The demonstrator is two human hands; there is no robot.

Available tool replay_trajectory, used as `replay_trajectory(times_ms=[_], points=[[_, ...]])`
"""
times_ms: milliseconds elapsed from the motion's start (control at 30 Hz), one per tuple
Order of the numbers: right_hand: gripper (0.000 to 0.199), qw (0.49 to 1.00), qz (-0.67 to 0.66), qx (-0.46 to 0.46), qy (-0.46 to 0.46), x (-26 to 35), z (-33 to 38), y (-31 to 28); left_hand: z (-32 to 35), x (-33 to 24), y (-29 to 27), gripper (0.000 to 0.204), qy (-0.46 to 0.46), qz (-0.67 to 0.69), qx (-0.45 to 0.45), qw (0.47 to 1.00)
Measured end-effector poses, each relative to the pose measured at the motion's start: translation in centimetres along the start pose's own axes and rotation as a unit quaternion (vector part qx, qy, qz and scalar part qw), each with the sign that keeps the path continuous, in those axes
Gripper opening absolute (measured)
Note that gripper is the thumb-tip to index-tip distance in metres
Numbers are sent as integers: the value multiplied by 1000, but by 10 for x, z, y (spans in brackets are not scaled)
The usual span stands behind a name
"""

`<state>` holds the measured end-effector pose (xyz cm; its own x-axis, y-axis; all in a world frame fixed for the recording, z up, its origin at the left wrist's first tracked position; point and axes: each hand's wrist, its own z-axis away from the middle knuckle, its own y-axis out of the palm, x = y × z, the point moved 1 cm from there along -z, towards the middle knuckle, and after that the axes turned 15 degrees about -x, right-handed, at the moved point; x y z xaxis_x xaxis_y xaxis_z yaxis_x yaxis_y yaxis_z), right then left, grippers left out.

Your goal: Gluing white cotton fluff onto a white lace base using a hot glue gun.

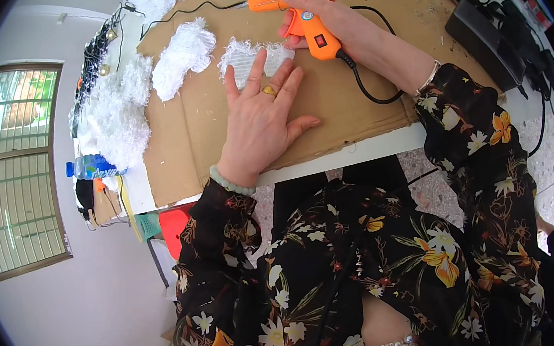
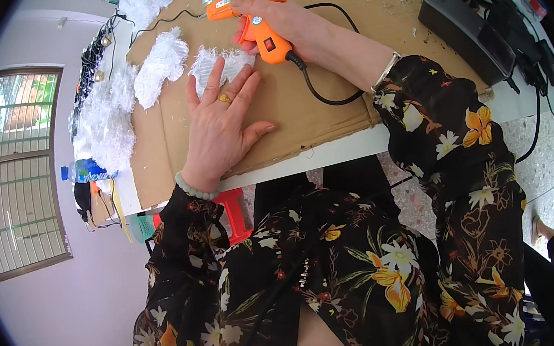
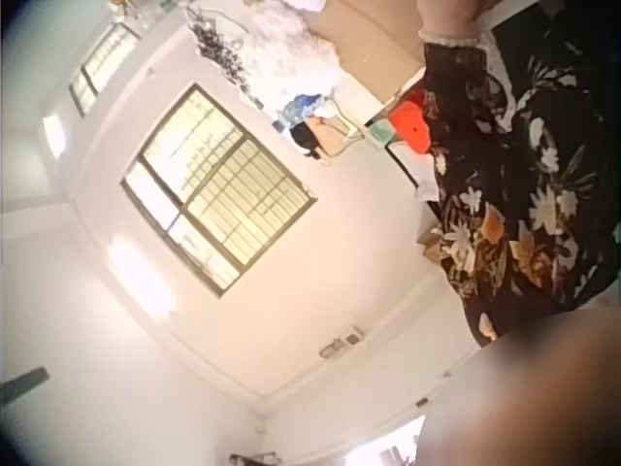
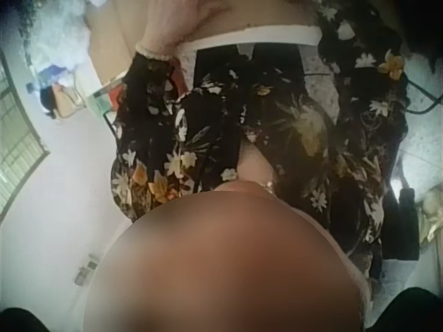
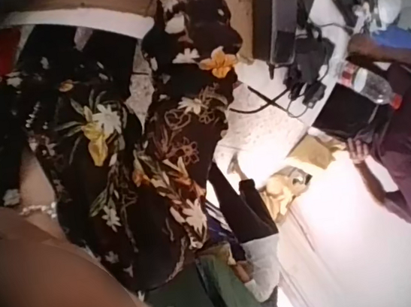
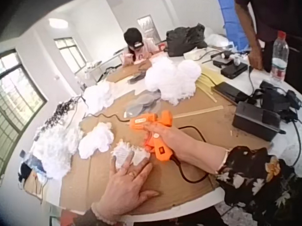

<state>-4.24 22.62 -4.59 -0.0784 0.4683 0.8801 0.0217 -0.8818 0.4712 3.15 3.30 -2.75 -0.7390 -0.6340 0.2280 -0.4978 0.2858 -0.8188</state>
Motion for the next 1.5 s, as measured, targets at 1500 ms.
replay_trajectory(times_ms=[1500], points=[[37,996,76,35,-12,5,16,8,23,37,-25,52,-16,-11,-21,1000]])
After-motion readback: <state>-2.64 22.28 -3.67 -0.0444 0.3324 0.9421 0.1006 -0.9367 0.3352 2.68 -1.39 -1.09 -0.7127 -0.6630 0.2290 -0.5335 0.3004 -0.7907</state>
